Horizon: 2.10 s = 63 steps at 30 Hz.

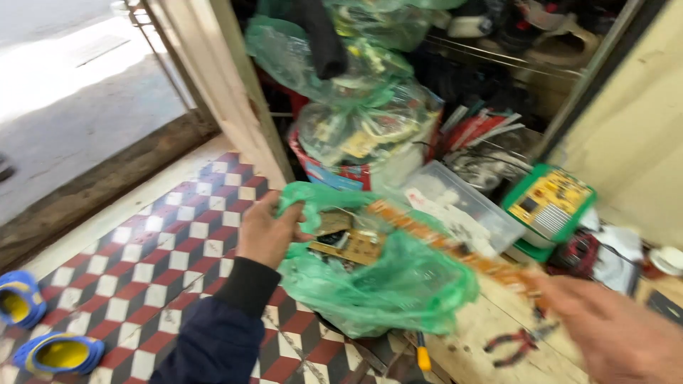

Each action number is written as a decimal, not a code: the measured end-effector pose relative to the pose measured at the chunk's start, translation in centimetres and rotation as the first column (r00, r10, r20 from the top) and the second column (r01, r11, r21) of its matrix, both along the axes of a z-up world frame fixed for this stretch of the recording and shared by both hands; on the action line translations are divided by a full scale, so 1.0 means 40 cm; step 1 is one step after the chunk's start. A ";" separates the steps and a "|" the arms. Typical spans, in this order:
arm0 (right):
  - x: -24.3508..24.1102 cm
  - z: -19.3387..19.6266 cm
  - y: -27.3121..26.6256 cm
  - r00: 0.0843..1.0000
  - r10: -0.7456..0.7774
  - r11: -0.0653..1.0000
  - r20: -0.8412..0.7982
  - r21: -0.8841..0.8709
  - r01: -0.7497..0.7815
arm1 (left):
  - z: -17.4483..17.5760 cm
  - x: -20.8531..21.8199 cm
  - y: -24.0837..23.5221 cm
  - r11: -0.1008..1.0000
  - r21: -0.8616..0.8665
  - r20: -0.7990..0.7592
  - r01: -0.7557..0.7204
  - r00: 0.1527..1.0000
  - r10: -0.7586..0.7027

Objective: The person sits at a cluttered workbench and handles several electronic circuit boards, picking them up, turning them over, and placing them into a green plastic bag. They also move a roll of white tape and a small digital device on the table.

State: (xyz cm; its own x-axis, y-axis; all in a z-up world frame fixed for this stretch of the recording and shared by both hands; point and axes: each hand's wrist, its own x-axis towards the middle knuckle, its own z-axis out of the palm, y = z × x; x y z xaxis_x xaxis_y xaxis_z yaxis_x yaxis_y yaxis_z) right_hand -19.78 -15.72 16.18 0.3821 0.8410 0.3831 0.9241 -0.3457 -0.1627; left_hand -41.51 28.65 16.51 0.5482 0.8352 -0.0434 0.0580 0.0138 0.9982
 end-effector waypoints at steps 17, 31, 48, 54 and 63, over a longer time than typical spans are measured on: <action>0.101 -0.313 -0.361 0.768 -0.629 0.775 -0.119 -0.180 0.606 | 0.027 -0.027 -0.146 0.985 0.172 -0.522 0.031 0.851 0.064; 0.120 -0.390 -0.366 0.744 -0.606 0.794 -0.280 -0.153 0.589 | -0.017 -0.097 -0.212 0.768 0.638 -0.268 -0.052 0.920 0.285; 0.288 -0.784 -0.356 0.630 -0.607 0.707 -0.484 0.033 0.707 | -0.184 0.015 -0.177 0.642 0.765 -0.287 0.052 0.920 0.267; 0.510 -1.235 -0.496 0.683 -0.606 0.740 -0.407 0.026 0.672 | -0.363 0.068 -0.056 0.664 0.687 -0.562 0.295 0.795 0.229; 0.615 -0.906 -0.422 0.588 -0.640 0.769 -0.495 -0.419 0.484 | -0.381 0.092 -0.081 0.799 0.582 -0.545 0.149 0.801 0.248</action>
State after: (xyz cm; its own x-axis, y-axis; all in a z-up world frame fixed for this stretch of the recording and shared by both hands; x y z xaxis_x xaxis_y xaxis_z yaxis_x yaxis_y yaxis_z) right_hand 4.84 -32.59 -20.07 0.8799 0.4047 -0.2491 0.2711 -0.8580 -0.4363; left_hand -37.85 25.42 1.27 0.5386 0.8270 0.1613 0.6275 -0.5215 0.5781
